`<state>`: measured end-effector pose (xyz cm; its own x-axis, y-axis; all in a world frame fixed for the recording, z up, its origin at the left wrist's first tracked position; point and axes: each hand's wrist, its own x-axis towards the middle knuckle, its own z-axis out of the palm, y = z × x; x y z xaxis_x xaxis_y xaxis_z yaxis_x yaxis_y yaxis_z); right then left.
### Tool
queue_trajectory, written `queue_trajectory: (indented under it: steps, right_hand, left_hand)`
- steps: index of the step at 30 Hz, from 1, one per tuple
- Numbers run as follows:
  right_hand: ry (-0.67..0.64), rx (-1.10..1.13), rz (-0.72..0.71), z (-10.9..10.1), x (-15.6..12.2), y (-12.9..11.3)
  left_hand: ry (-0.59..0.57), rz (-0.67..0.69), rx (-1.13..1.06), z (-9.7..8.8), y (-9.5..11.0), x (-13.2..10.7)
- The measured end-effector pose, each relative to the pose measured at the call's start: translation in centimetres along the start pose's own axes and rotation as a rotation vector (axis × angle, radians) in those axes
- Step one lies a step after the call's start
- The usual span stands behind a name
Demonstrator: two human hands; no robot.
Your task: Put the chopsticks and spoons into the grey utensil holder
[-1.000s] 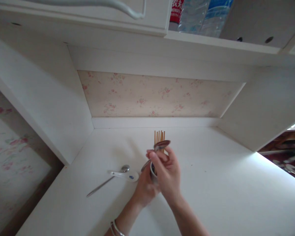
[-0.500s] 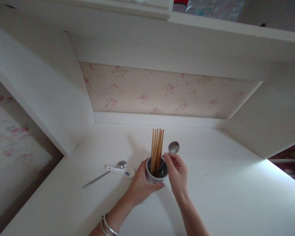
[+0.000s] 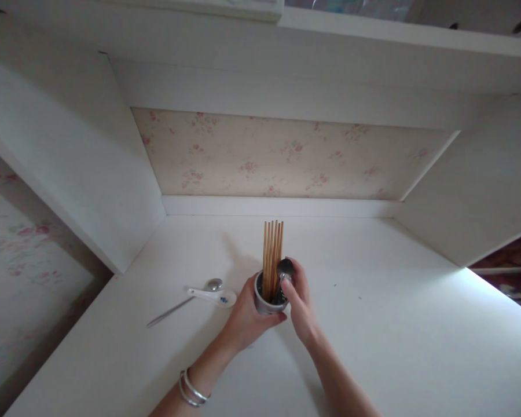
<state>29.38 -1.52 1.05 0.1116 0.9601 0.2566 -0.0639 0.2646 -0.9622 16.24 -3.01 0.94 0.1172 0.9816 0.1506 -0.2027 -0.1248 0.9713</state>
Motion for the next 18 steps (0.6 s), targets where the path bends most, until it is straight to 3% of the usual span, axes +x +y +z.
queue_trajectory:
  steps: [4, 10, 13, 18]
  right_hand:
    - [-0.187, 0.108, 0.043, 0.4, -0.4, 0.5]
    - [-0.221, 0.123, 0.072, 0.2, -0.3, 0.5]
    - [-0.205, 0.109, 0.077, 0.1, -0.2, 0.5]
    - [-0.201, 0.087, 0.101, 0.1, -0.2, 0.1]
  left_hand:
    - [0.009, 0.050, 0.178, 0.0, 0.5, 0.0]
    - [-0.003, 0.134, 0.456, -1.6, 0.9, -1.7]
    - [0.041, 0.110, 0.646, -4.4, 1.1, -3.7]
    - [0.272, 0.082, 1.098, -12.2, 1.4, -5.1]
